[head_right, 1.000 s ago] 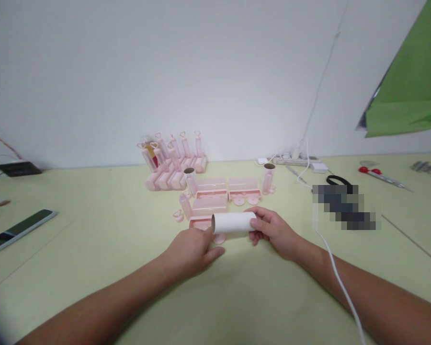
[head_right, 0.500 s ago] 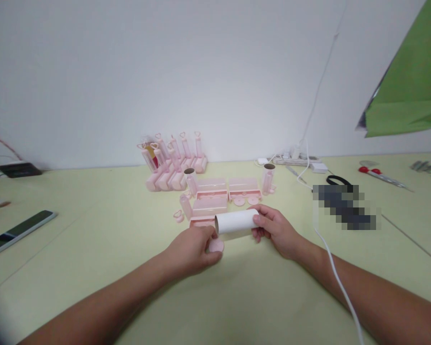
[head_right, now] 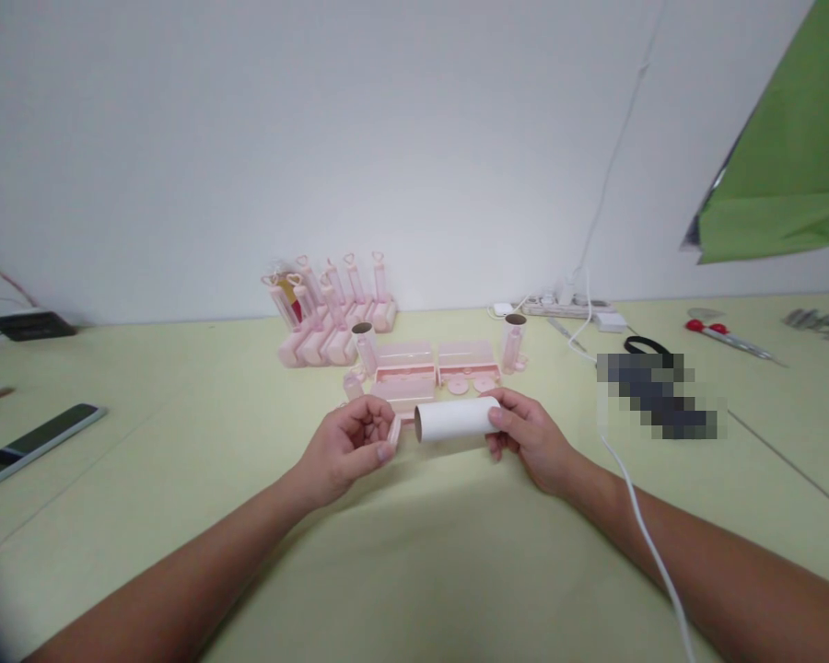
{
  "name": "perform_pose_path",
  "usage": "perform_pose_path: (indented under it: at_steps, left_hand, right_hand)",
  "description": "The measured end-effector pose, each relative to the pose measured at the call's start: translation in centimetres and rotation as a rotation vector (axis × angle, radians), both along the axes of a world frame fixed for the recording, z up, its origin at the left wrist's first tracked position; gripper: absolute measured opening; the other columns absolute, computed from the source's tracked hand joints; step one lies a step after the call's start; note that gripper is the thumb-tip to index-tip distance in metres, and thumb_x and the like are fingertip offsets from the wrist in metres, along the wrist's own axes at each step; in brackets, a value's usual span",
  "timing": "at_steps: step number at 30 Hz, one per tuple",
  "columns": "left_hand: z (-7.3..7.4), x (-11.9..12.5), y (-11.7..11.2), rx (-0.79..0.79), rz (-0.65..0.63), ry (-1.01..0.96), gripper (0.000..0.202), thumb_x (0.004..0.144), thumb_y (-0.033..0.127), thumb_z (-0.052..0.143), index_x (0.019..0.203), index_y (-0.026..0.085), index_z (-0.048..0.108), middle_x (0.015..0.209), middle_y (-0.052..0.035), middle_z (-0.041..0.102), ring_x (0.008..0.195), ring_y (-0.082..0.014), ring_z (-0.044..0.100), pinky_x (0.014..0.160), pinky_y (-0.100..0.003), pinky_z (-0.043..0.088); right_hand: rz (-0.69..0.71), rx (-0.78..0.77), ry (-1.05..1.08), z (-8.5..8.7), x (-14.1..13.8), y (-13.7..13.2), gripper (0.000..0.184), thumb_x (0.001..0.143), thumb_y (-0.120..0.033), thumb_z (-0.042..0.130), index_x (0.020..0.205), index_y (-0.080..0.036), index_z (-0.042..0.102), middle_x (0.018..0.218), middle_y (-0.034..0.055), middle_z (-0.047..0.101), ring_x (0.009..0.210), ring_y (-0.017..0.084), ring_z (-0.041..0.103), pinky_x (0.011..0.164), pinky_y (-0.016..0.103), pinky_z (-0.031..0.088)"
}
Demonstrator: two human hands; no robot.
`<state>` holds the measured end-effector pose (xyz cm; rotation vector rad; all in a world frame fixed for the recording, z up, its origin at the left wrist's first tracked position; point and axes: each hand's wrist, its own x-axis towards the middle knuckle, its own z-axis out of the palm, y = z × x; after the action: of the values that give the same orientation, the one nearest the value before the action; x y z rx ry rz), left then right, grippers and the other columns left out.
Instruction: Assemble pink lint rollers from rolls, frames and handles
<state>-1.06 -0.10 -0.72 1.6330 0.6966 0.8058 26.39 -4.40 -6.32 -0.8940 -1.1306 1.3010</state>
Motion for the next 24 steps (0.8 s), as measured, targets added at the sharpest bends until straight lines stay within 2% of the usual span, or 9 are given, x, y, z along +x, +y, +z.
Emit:
perform_pose_path:
  at_steps: [3,11,24]
  left_hand:
    - [-0.21,-0.01,-0.15,0.045,0.028,-0.007,0.040,0.073,0.036,0.079,0.098,0.014,0.057,0.073,0.0036,0.048,0.061,-0.0061,0.041,0.056,-0.018,0.033]
    - [-0.51,0.12,-0.31,0.177,0.051,0.120,0.039,0.076,0.037,0.076,0.104,0.014,0.060,0.079,0.0009,0.055,0.058,-0.0054,0.041,0.053,-0.018,0.035]
    - [-0.87,0.07,-0.16,0.232,0.046,0.152,0.038,0.078,0.038,0.074,0.104,0.014,0.059,0.080,0.0002,0.058,0.058,-0.0058,0.044,0.054,-0.019,0.036]
  right_hand:
    - [0.018,-0.005,-0.021,-0.03,-0.10,-0.06,0.027,0.085,-0.040,0.066,0.099,-0.017,0.060,0.064,-0.0012,0.058,0.052,0.011,0.051,0.050,0.023,0.042]
    - [0.026,-0.020,-0.069,0.39,-0.44,-0.49,0.036,0.082,-0.044,0.069,0.104,-0.017,0.059,0.065,-0.0011,0.057,0.052,0.013,0.051,0.049,0.025,0.043]
    - [0.035,0.000,-0.140,0.09,-0.38,-0.46,0.040,0.082,-0.046,0.069,0.106,-0.017,0.059,0.062,-0.0016,0.058,0.050,0.012,0.051,0.049,0.024,0.043]
